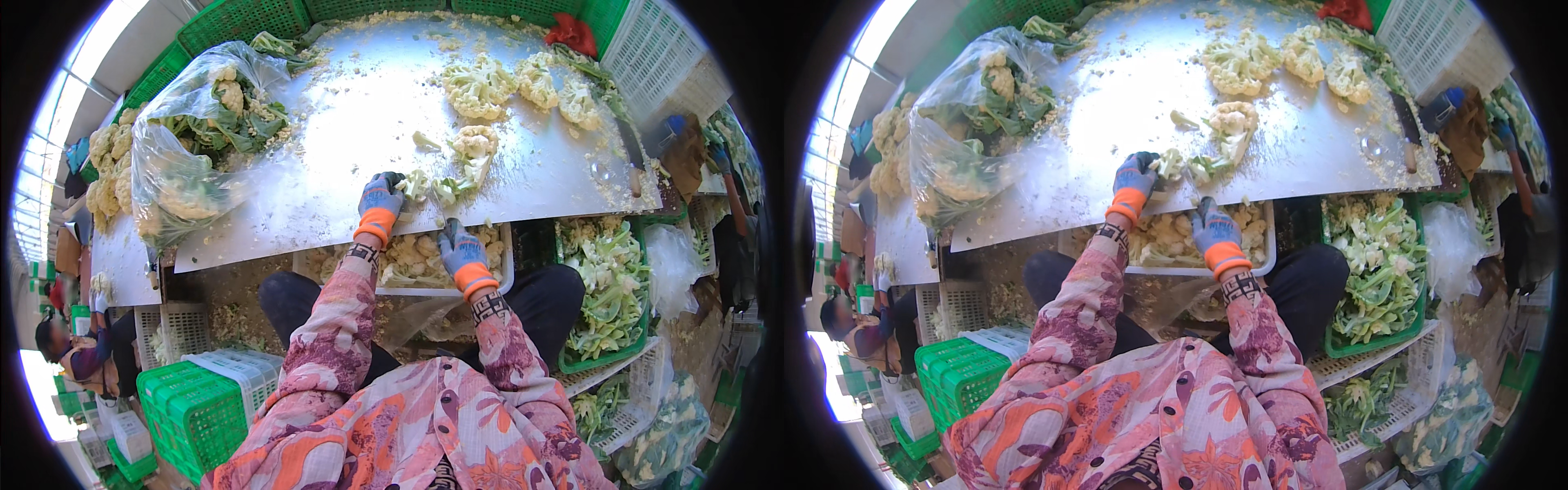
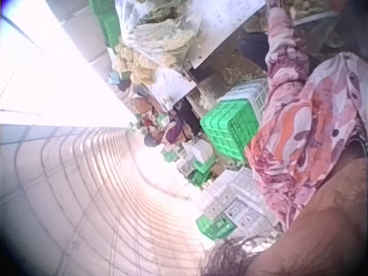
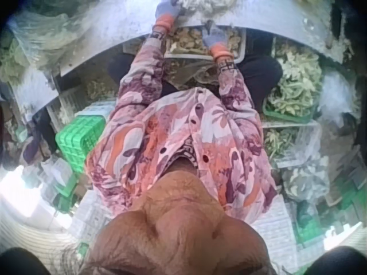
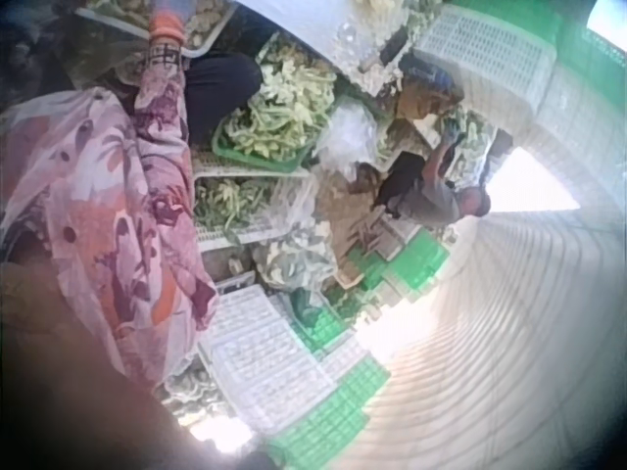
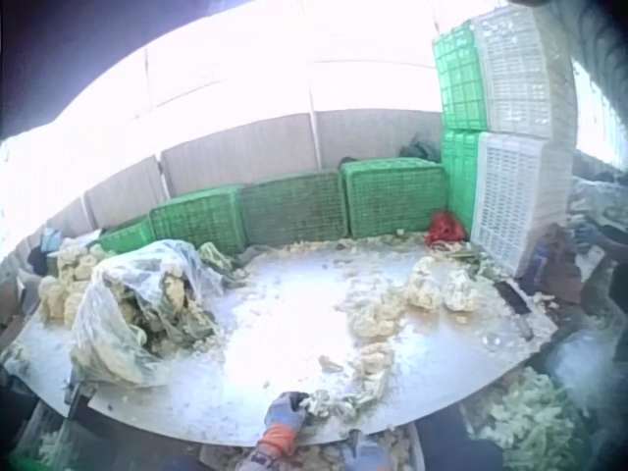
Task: The person sits at a metal worktable and uses a knife to cut cauliflower florets from larger heads. The cut florets are placed into a white tray below the table, while discarded leaves and stems are set aside in green crates.
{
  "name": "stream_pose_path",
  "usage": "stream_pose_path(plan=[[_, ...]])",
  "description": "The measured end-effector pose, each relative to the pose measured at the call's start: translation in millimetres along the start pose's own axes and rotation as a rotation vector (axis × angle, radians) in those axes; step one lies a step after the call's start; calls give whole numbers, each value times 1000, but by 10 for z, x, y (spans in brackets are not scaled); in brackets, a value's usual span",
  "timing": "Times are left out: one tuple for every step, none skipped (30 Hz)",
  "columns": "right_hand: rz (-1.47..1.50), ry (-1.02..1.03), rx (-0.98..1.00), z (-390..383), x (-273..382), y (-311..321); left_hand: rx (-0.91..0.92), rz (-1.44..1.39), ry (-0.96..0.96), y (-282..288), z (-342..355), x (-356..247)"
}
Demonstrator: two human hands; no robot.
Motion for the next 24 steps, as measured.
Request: stream_pose_path(plan=[[24, 5, -6, -150, -71, -51, 9, -150, -7, -5, -34, 85], [48, 11, -12, -292, -130, -85, -1, -90, -79, 18, -85, 103], [60, -7, -6, -425, -236, -94, -1, -35, -156, 22, -174, -9], [76, -19, 4, -548, -323, -112, 21, 27, -187, 11, -269, -103], [92, -31, 13, -660, -399, -127, 43, 90, -217, -3, -373, -200], [165, -24, -21, -779, -428, -91, 52, 174, -289, 31, -506, -392], [237, -18, -49, -883, -449, -74, 92, 138, -312, -14, -608, -430], [310, -13, -78, -960, -478, -68, 102, 132, -378, -47, -715, -504], [417, -71, -95, -1007, -623, -122, 115, 116, -457, -93, -801, -619], [521, -124, -111, -1019, -763, -212, 194, 124, -459, -153, -843, -667], [627, -178, -128, -1032, -900, -293, 195, 121, -466, -163, -838, -743], [707, -236, -113, -1081, -777, -131, 191, 116, -467, -169, -828, -836], [629, -202, -172, -1072, -795, -83, 189, 111, -469, -197, -805, -901], [551, -169, -230, -1055, -829, -67, 214, 96, -407, -266, -712, -882], [470, -130, -288, -1045, -829, -21, 184, 6, -387, -289, -627, -873], [558, -194, -249, -1034, -882, -97, 178, 23, -366, -367, -504, -840], [546, -169, -282, -1004, -937, -165, 171, 41, -343, -439, -418, -800], [533, -152, -317, -975, -963, -205, 188, 107, -308, -542, -407, -785], [549, -177, -315, -964, -1048, -257, 204, 173, -272, -634, -400, -765], [564, -200, -315, -950, -1130, -303, 218, 241, -235, -706, -394, -736], [581, -231, -317, -952, -1185, -322, 209, 245, -284, -736, -445, -792], [628, -287, -292, -953, -1270, -359, 199, 250, -333, -754, -541, -835], [674, -343, -266, -947, -1339, -407, 188, 255, -381, -763, -649, -877], [979, -461, -147, -1074, -989, -223, 186, 275, -380, -693, -774, -864]])
Point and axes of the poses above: each hand's wrist, its own z-axis towards the middle knuckle, its own y-axis out of the back of the hand, x = y × z, the point moved 9 cm from there along z, towards the middle knuckle, and after that the axes turned 4 degrees about x, right-handed, at the moved point
